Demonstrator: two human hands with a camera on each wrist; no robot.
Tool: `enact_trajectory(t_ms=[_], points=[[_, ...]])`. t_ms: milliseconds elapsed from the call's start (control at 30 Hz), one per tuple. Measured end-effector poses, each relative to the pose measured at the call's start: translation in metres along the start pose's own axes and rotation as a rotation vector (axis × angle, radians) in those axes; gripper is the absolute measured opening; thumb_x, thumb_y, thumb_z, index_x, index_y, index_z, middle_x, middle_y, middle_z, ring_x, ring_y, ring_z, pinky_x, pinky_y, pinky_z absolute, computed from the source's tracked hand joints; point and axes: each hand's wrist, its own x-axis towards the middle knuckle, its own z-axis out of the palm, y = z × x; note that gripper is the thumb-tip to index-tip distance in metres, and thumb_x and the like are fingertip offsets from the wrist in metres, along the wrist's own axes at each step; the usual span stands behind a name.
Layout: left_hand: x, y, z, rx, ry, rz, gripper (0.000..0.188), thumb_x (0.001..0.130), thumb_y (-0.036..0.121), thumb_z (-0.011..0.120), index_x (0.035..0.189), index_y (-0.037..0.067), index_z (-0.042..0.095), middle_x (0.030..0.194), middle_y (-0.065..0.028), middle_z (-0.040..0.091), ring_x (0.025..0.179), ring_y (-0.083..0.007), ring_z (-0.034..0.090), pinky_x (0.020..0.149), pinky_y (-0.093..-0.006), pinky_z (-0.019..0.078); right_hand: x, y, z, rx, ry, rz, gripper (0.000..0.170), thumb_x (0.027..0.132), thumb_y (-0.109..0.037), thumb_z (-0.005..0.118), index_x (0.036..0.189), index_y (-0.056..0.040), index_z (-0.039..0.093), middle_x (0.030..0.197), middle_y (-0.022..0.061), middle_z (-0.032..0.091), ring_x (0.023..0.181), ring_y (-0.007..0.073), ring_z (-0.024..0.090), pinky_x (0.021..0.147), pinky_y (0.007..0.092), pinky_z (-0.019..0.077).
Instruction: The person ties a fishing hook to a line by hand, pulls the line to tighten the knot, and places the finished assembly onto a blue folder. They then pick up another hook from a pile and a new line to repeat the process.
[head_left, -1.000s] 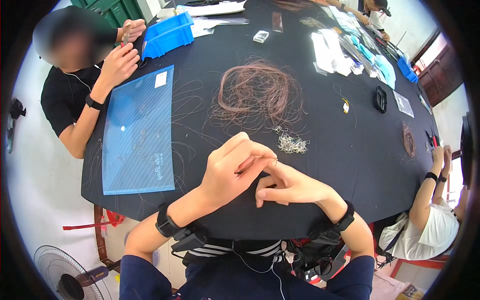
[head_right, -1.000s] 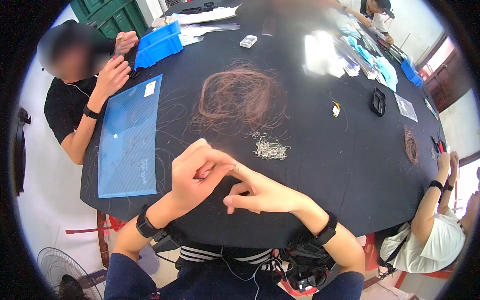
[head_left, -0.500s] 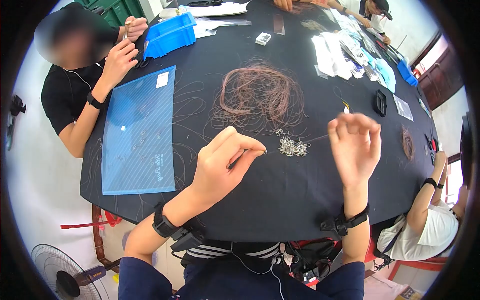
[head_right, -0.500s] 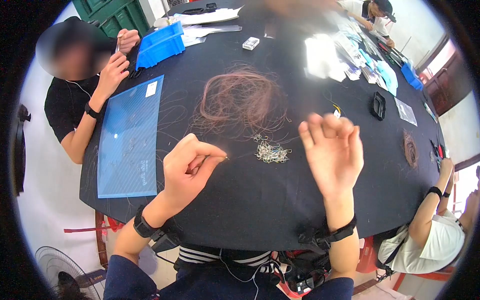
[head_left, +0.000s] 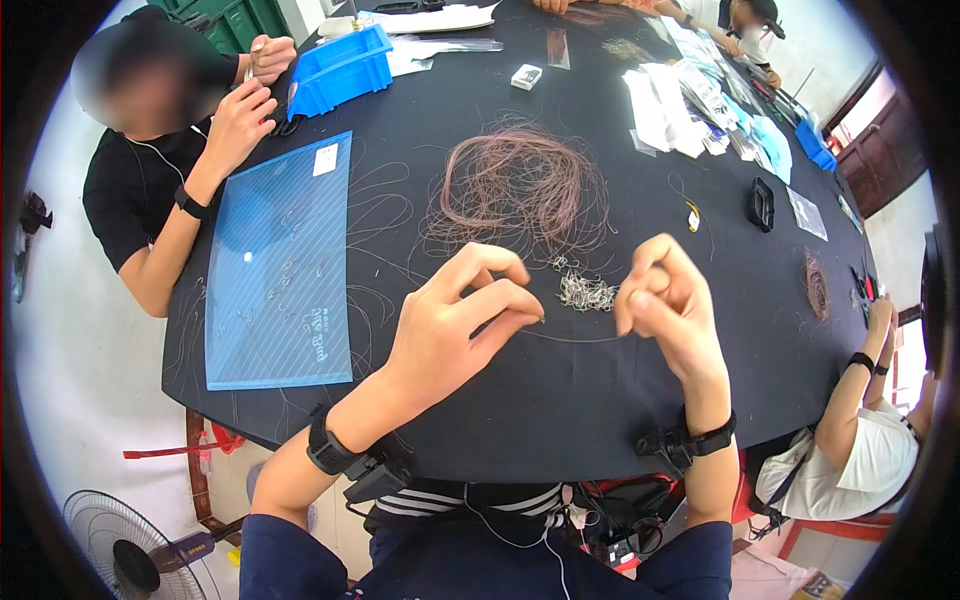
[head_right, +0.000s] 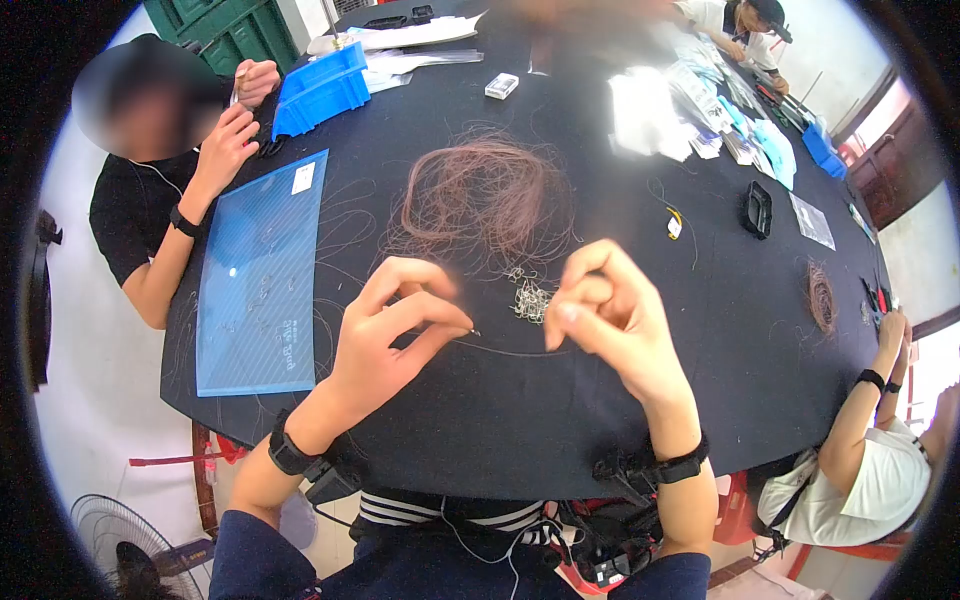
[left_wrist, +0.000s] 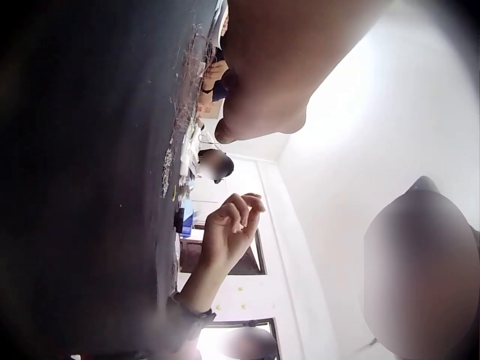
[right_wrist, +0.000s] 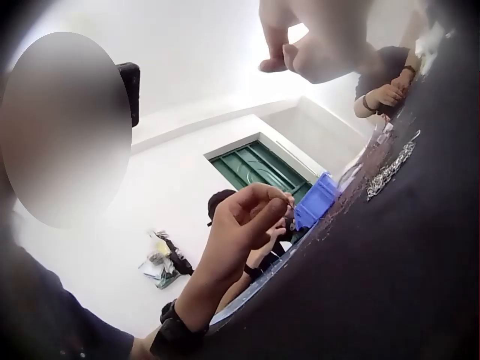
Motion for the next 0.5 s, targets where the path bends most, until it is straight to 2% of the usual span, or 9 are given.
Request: enact_trajectory(t_ms=[67,167,267,500], points=[[-0.0001,0.0023,-0.0009,-0.043,0.013,0.000,0.017,0.067,0.000,0.077,0.081,0.008,0.071,0.092,-0.0036,0.063,0.067,-0.0136,0.054,0.061,-0.0242,0.0444,-0.0003,-0.0002,0.0053,-0.009,-0.075,0.023,0.018,0.091,0.002,0.056,0.102,-0.0035,0.043,0.079,0.0084,0.064,0.076,0.0128,0.062,0.070,0.0256,0.0481],[-0.0011,-0.0005,-0.0025,-0.056,0.036,0.083,0.020,0.066,-0.001,0.077,0.082,0.009,0.072,0.100,-0.0047,0.067,0.070,-0.0138,0.056,0.063,-0.0245,0.0449,0.0002,0.0084,0.0060,-0.003,-0.111,-0.009,0.018,0.090,0.001,0.056,0.102,-0.0036,0.043,0.080,0.0081,0.064,0.075,0.0119,0.062,0.069,0.0252,0.0481],[0.0025,-0.0004,-0.0035,-0.012,0.088,0.167,0.017,0.065,0.002,0.077,0.077,0.011,0.069,0.093,0.0016,0.068,0.069,-0.0126,0.058,0.056,-0.0239,0.0472,0.0001,0.0070,0.0070,0.009,-0.127,0.009,0.019,0.090,0.002,0.058,0.101,-0.0035,0.044,0.080,0.0076,0.064,0.076,0.0119,0.062,0.070,0.0243,0.0485],[0.0025,0.0005,-0.0046,-0.019,0.074,0.190,0.017,0.065,0.002,0.077,0.077,0.010,0.069,0.089,0.0014,0.069,0.067,-0.0129,0.057,0.055,-0.0238,0.0463,-0.0009,0.0073,0.0070,0.024,-0.136,0.028,0.019,0.089,0.002,0.058,0.100,-0.0031,0.044,0.081,0.0076,0.064,0.077,0.0117,0.063,0.070,0.0241,0.0487]])
